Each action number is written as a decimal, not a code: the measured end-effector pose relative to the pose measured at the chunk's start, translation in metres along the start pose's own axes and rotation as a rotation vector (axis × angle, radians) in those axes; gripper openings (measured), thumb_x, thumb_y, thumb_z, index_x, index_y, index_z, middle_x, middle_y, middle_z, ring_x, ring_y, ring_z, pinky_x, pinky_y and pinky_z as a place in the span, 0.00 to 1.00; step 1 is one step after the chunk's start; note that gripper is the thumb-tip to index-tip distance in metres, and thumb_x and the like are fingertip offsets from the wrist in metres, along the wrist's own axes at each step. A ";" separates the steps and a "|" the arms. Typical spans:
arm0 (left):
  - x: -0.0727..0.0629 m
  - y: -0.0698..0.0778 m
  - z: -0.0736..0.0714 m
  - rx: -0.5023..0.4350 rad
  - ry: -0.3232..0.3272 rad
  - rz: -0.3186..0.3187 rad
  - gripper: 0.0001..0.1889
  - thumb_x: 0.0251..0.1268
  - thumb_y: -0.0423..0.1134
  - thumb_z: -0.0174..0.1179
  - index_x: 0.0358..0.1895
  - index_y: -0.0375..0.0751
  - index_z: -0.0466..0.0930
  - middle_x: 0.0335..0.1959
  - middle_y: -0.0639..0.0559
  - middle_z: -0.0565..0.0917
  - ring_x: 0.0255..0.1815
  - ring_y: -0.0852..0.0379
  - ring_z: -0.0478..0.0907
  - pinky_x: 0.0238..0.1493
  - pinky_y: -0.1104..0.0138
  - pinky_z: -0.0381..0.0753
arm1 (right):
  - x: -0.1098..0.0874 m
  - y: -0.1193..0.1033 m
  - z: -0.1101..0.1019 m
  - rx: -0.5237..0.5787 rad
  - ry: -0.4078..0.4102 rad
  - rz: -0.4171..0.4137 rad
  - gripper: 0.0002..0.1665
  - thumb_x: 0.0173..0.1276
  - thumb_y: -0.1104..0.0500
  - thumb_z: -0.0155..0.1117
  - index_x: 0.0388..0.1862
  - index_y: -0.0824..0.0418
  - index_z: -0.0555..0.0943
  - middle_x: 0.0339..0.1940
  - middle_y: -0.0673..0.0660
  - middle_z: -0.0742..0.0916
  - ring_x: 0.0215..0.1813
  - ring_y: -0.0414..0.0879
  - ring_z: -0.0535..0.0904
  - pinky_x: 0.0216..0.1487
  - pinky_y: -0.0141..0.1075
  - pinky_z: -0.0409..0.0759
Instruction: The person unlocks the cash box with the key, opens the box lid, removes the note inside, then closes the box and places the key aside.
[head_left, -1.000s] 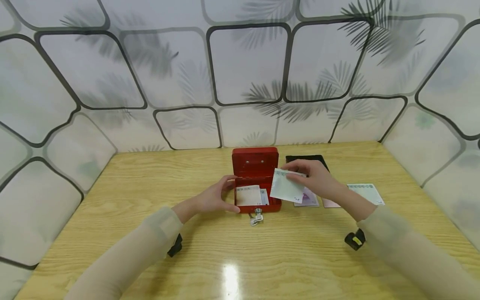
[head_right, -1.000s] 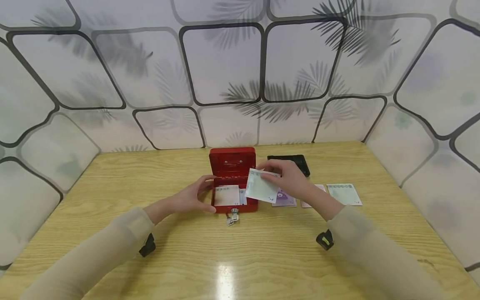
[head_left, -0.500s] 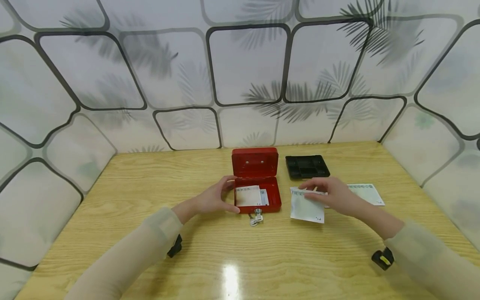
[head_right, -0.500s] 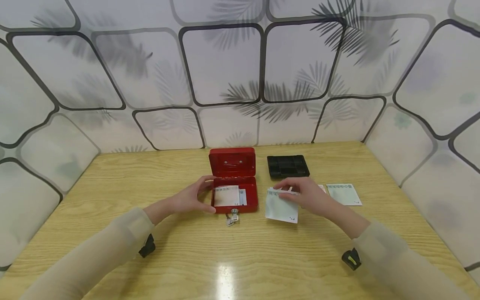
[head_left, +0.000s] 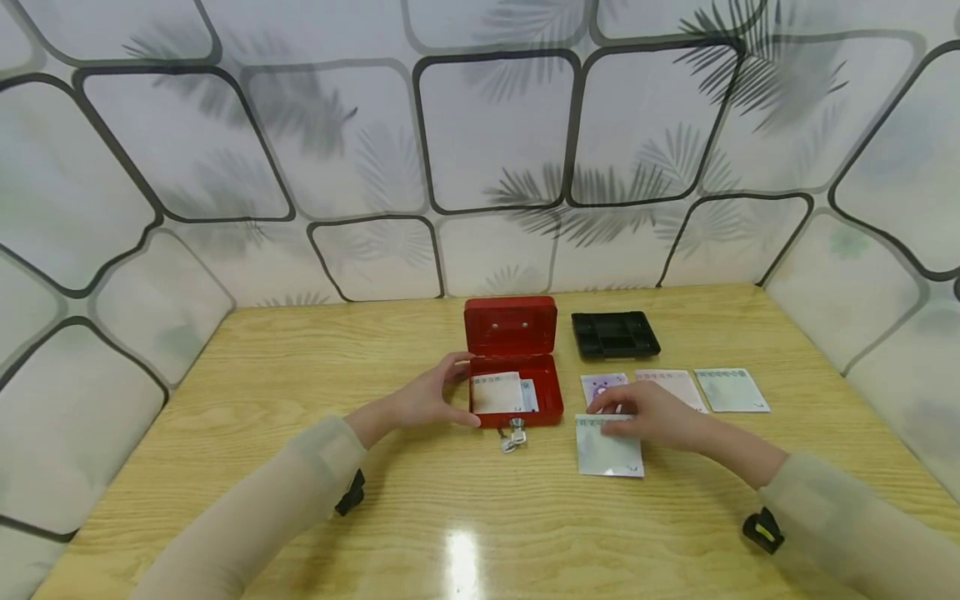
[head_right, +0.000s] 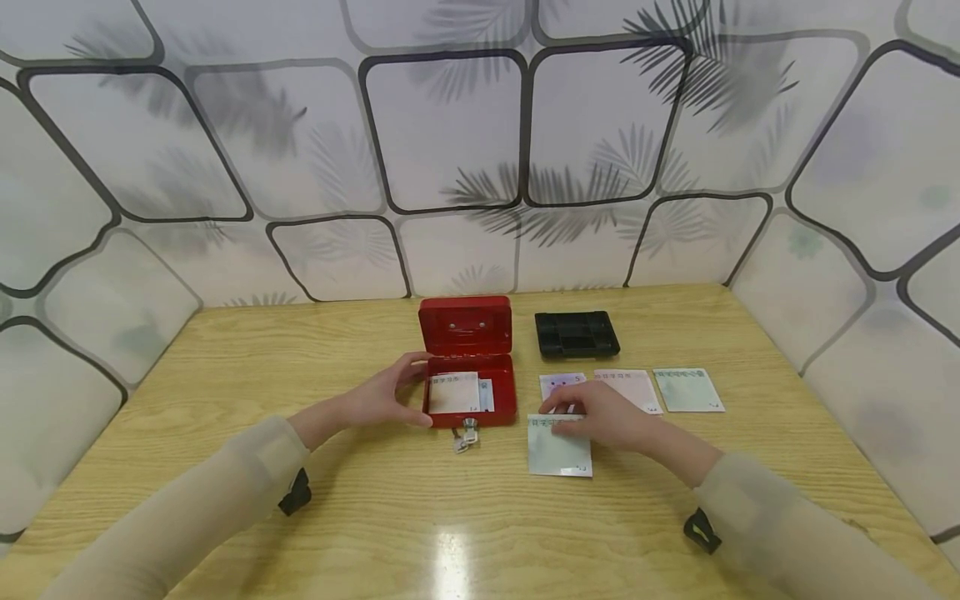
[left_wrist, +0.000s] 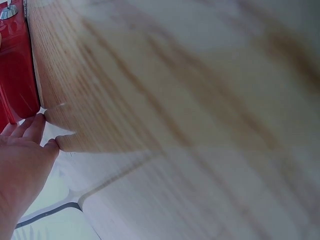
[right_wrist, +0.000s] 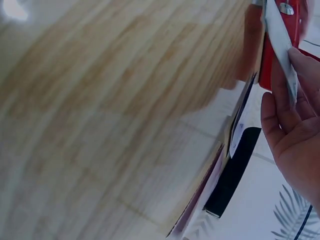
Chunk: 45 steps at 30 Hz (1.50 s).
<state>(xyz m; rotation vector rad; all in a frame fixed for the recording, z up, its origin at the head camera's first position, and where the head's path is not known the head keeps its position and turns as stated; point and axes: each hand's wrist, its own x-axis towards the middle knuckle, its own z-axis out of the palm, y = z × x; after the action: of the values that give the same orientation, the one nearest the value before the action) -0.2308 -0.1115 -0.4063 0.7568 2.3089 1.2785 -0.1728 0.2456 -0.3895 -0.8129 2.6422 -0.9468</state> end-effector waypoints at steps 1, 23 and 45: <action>0.000 0.000 0.000 0.002 0.000 -0.002 0.48 0.51 0.38 0.75 0.72 0.42 0.51 0.72 0.40 0.63 0.73 0.47 0.57 0.73 0.51 0.48 | 0.000 0.000 0.001 -0.006 -0.006 0.003 0.13 0.64 0.56 0.70 0.47 0.55 0.84 0.42 0.45 0.86 0.39 0.38 0.74 0.42 0.33 0.76; 0.000 -0.001 -0.001 0.011 -0.001 -0.038 0.49 0.50 0.40 0.76 0.72 0.45 0.52 0.73 0.43 0.62 0.74 0.50 0.56 0.73 0.52 0.48 | 0.000 0.001 0.009 -0.230 0.051 0.001 0.10 0.57 0.61 0.75 0.38 0.54 0.85 0.37 0.42 0.85 0.42 0.43 0.80 0.45 0.43 0.79; 0.001 -0.002 -0.001 0.025 0.006 -0.035 0.49 0.51 0.40 0.76 0.72 0.45 0.52 0.73 0.44 0.63 0.74 0.50 0.57 0.73 0.52 0.48 | 0.058 -0.039 0.014 -0.046 0.159 -0.128 0.16 0.62 0.61 0.71 0.49 0.64 0.83 0.45 0.56 0.86 0.47 0.51 0.81 0.48 0.45 0.81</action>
<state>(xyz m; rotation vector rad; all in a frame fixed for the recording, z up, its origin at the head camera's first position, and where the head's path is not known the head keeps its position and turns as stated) -0.2325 -0.1125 -0.4078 0.7189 2.3370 1.2402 -0.1990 0.1807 -0.3762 -0.9653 2.7840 -1.0253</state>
